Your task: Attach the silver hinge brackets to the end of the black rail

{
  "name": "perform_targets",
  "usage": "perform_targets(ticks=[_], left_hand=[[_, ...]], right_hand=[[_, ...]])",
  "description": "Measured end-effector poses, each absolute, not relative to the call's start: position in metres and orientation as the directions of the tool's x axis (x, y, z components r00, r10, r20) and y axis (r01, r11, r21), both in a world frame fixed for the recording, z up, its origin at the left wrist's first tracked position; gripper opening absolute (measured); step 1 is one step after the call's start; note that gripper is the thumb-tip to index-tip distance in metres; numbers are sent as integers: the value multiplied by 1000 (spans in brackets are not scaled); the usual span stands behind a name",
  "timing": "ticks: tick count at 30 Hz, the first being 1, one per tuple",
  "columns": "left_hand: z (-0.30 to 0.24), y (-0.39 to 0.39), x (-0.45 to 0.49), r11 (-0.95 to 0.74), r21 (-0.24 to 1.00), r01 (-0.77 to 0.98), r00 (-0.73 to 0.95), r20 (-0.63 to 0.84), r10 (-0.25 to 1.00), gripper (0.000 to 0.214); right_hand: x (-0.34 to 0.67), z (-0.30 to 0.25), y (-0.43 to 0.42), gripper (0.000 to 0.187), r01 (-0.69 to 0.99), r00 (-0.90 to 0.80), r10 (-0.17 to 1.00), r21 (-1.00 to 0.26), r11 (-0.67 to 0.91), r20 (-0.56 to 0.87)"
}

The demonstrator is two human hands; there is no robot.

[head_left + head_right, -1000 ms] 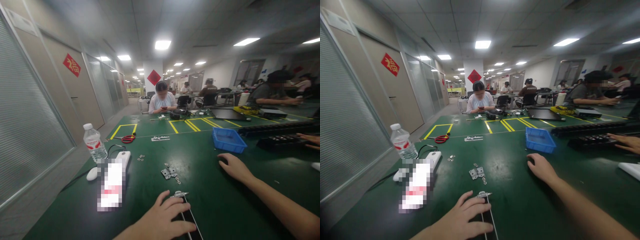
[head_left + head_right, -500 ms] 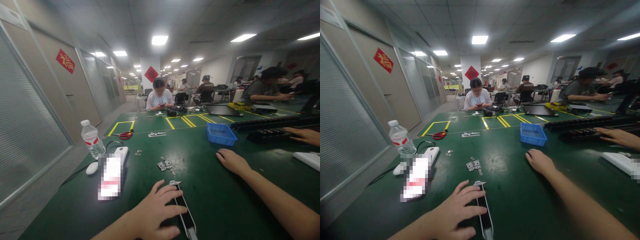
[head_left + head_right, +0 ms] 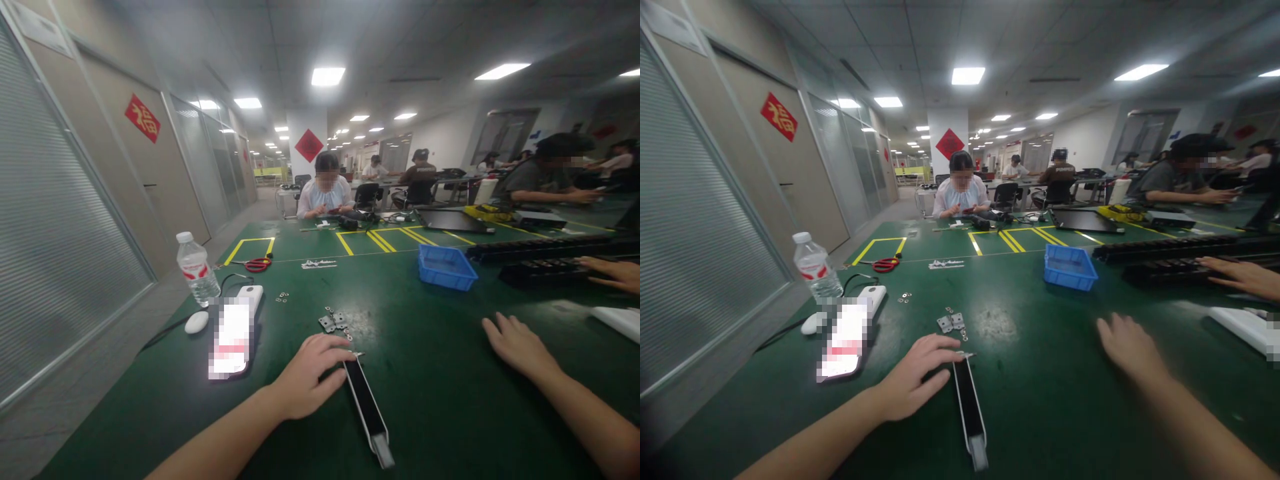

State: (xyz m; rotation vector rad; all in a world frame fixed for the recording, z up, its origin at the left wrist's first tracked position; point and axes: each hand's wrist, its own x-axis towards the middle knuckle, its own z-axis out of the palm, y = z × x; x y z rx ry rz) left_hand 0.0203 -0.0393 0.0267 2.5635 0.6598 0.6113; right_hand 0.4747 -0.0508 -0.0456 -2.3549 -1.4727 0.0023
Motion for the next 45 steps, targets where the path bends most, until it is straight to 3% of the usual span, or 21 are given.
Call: perform_targets(ticks=[3, 7, 12, 17, 20, 24, 26, 30, 33, 41, 45], left_hand=[[21, -30, 17, -721, 512, 467, 677, 318, 664, 26], [13, -19, 12, -661, 492, 567, 594, 311, 742, 26], [9, -13, 12, -613, 455, 646, 556, 270, 786, 29], [6, -9, 9, -619, 404, 674, 548, 288, 785, 34], [8, -5, 9, -598, 384, 703, 532, 274, 801, 36], [12, 6, 21, -586, 360, 726, 547, 213, 809, 46], [10, 15, 32, -605, 338, 721, 572, 204, 795, 51], [3, 32, 50, -658, 250, 710, 608, 253, 753, 29], [3, 37, 52, -679, 213, 702, 633, 249, 733, 28], [14, 31, 25, -638, 142, 757, 607, 210, 767, 19], [12, 31, 10, -574, 137, 807, 544, 206, 814, 20]], right_hand=[[431, -38, -33, 56, 855, 491, 861, -260, -449, 128], [372, -31, -17, 56, 877, 426, 897, -298, -378, 115], [281, -31, -9, 49, 864, 222, 969, -483, -144, 108], [204, -25, -7, 62, 702, 9, 991, -706, 87, 132], [203, -15, -3, 66, 592, 43, 982, -797, 123, 183], [229, -8, -5, 46, 500, 160, 963, -859, 109, 215], [236, -7, -11, 34, 534, 94, 976, -837, 119, 198], [231, 3, -29, 19, 661, -155, 961, -698, 275, 231], [224, 13, -37, 13, 675, -253, 938, -651, 347, 237], [222, 22, -47, 15, 700, -348, 920, -604, 381, 178], [218, 25, -55, 28, 739, -344, 929, -572, 357, 136]])
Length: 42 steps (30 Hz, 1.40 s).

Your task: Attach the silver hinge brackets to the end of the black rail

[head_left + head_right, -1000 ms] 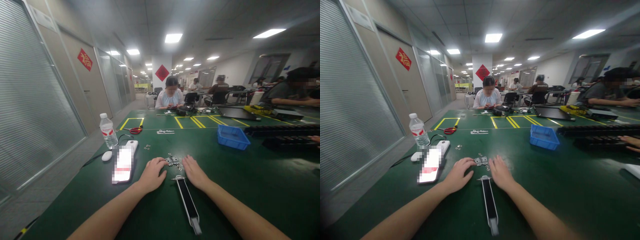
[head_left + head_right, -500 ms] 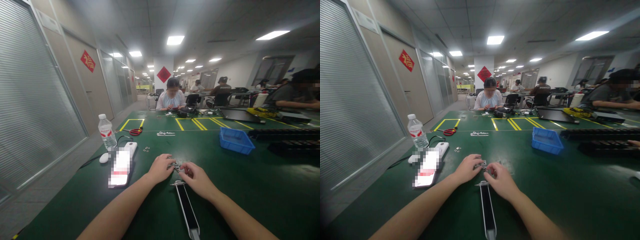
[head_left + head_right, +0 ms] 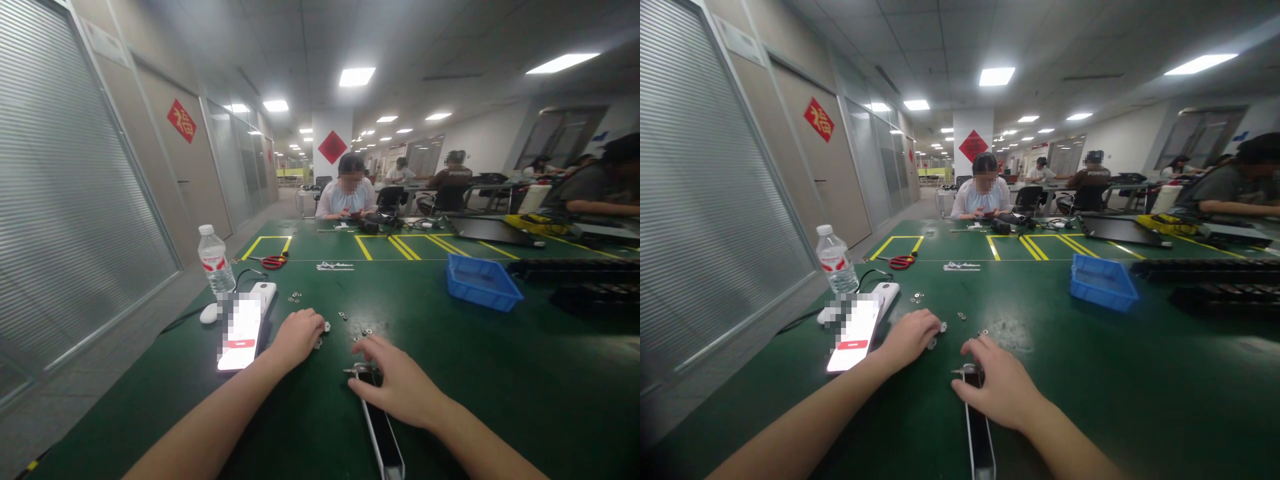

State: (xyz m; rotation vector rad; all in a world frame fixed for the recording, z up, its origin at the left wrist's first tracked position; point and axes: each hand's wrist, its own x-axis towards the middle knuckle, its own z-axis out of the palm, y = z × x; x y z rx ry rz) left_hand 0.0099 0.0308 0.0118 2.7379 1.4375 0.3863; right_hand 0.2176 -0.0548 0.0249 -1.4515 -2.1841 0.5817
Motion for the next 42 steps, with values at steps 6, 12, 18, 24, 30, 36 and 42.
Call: perform_targets(ticks=[6, 12, 18, 24, 30, 36, 42], left_hand=[[10, 31, -1, -462, 130, 877, 431, 211, 878, 22], [13, 24, -4, -469, 118, 875, 446, 179, 877, 23], [13, 19, -8, -441, 89, 893, 429, 129, 894, 33], [16, 19, -7, -407, 30, 913, 400, 135, 907, 31], [20, -7, 6, -552, 123, 825, 522, 211, 826, 31], [13, -35, 12, -577, 468, 669, 584, 149, 798, 25], [13, -37, 14, -610, 489, 624, 617, 172, 768, 20]], right_hand=[[214, 22, -55, 24, 776, -332, 941, -546, 316, 72], [208, 16, -54, 17, 764, -330, 939, -558, 324, 93], [195, 11, -58, 17, 725, -308, 943, -612, 318, 125], [181, 5, -66, 17, 692, -302, 942, -645, 324, 150], [179, 9, -67, 18, 660, -310, 933, -666, 348, 180], [226, 9, -35, 25, 746, -130, 955, -609, 271, 267], [239, -5, -24, 25, 815, -195, 953, -502, 290, 234]])
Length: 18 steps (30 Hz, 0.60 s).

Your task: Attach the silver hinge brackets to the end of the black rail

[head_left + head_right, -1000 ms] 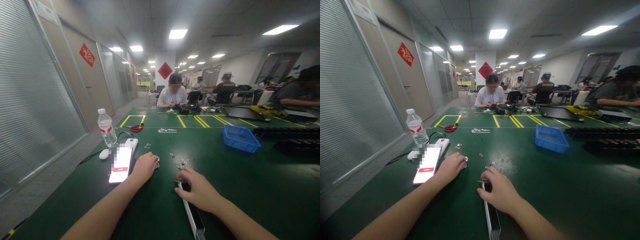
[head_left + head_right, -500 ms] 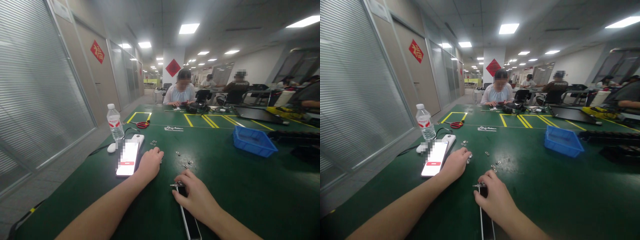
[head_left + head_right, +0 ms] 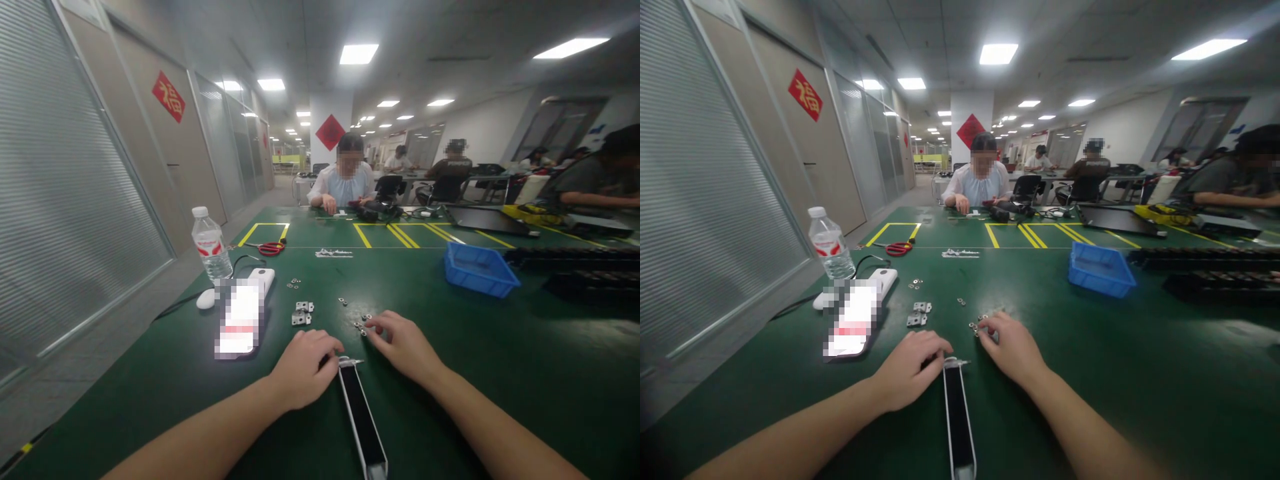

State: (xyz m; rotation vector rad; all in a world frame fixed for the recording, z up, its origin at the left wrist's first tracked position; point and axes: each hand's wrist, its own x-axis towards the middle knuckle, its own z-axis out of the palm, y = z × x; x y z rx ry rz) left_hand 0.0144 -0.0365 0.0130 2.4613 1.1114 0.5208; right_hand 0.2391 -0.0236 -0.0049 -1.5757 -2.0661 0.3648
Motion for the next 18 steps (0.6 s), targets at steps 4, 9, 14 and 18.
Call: perform_targets(ticks=[4, 9, 14, 18], left_hand=[[12, -37, 16, -645, 471, 601, 650, 181, 738, 21], [8, -39, 15, -681, 460, 569, 669, 221, 709, 21], [5, -39, 15, -689, 445, 572, 666, 239, 707, 21], [6, -39, 16, -677, 454, 580, 652, 240, 720, 21]], right_hand=[[235, -8, -24, 22, 838, -176, 957, -475, 268, 229], [233, -13, -20, 17, 867, -141, 964, -443, 229, 224], [230, -16, -19, 15, 860, -159, 958, -443, 253, 238], [230, -16, -19, 12, 835, -165, 953, -479, 272, 255]])
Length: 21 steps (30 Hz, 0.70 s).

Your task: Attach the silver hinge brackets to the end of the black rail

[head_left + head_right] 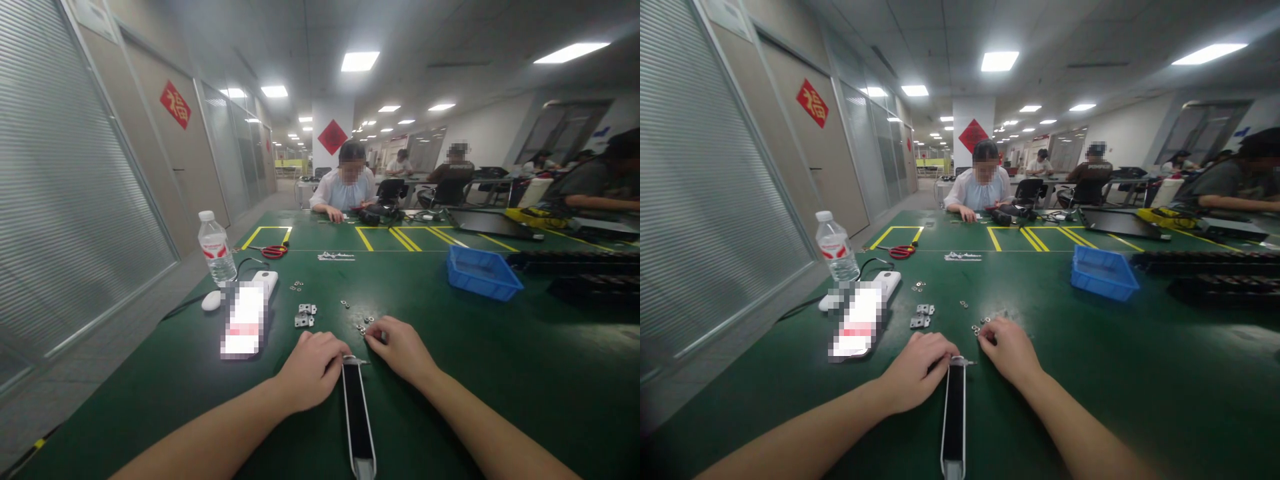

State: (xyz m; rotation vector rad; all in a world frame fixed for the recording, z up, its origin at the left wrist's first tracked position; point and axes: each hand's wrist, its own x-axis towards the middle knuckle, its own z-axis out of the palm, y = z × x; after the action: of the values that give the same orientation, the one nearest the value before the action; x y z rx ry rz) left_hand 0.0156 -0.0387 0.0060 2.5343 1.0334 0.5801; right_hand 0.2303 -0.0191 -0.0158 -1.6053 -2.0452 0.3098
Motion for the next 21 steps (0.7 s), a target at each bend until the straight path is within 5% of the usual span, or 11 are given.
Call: perform_targets(ticks=[8, 14, 21], left_hand=[[6, -38, 17, -616, 561, 554, 518, 347, 782, 11], [4, -38, 19, -684, 573, 452, 453, 513, 729, 4], [4, -39, 20, -698, 589, 407, 437, 546, 715, 4]], right_hand=[[218, -1, -38, 18, 606, -174, 936, -716, 347, 305], [201, 8, -56, 20, 516, -265, 905, -744, 424, 333], [199, 6, -56, 20, 488, -264, 903, -761, 428, 338]])
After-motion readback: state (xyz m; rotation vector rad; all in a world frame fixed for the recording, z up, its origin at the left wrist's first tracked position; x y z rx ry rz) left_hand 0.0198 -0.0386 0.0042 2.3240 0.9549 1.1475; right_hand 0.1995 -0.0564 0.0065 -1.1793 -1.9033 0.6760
